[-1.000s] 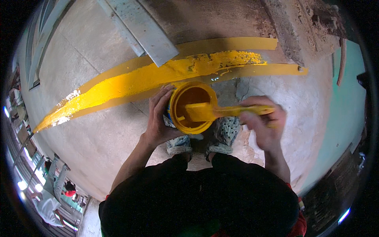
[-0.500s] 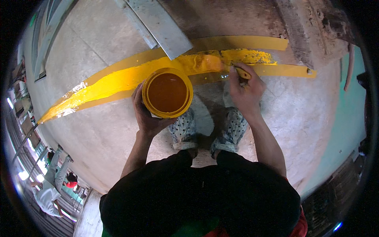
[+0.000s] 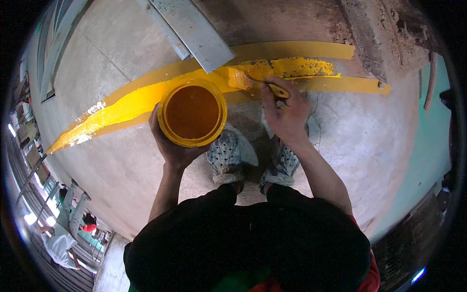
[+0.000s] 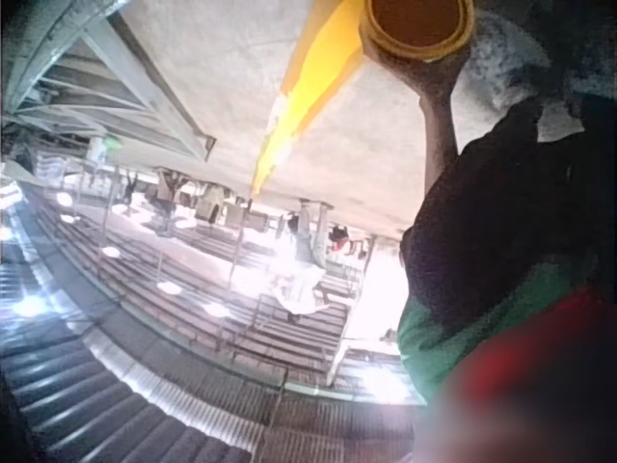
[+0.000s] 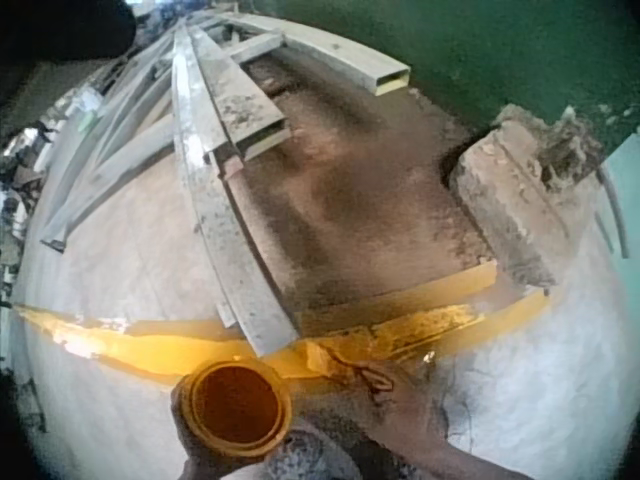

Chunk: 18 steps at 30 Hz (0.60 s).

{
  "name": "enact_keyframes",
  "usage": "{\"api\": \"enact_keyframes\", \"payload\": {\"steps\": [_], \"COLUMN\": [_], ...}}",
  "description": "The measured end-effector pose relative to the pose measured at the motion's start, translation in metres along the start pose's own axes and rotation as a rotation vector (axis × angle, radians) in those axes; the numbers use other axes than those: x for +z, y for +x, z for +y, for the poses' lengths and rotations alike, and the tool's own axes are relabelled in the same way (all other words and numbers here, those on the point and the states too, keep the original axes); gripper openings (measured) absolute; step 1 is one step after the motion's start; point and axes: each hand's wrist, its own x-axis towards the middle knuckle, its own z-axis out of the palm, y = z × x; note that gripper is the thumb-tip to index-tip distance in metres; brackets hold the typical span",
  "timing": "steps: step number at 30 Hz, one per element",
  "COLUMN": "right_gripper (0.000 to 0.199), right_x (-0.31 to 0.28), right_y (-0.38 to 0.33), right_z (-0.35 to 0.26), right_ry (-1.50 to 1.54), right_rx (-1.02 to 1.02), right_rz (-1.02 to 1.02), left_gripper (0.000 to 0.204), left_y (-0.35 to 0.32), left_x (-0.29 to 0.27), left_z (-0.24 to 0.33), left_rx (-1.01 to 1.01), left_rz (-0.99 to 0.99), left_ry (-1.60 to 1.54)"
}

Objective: The person paints a yellow line on a concrete floor using a paintbrush and a bucket of yellow paint. They repeatedly dip the brush into the bucket and apply paint along a pre-marked line, working alongside other workers in a large indoor space.

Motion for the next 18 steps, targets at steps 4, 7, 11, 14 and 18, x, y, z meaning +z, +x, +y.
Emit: {"api": "enact_keyframes", "payload": {"steps": [4,7,11,14,18], "right_gripper": [0.021,0.021,0.018,0.017,0.017], "right_x": [-0.004,-0.005,-0.006,-0.012,-0.019], "right_y": [0.001,0.003,0.011,0.018,0.018], "right_z": [0.005,0.013,0.026,0.032,0.031], "right_ry": [-0.079,0.161,0.013,-0.012,0.158], "right_rx": [-0.068,0.233,0.162,0.255,0.328], "right_rz": [0.110,0.148,0.137,0.372,0.269], "left_gripper": [0.130,0.131,0.121,0.121,0.123], "left_y": [-0.005,-0.008,-0.012,-0.013,-0.011], "left_x": [-0.009,-0.007,0.006,0.008,0.014], "left_z": [0.001,0.004,0.008,0.013,0.016], "left_rx": [-0.019,0.027,0.059,0.061,0.077], "left_rz": [-0.045,-0.040,-0.029,-0.070,-0.090], "left_ry": [0.060,0.025,-0.091,-0.139,-0.182]}}
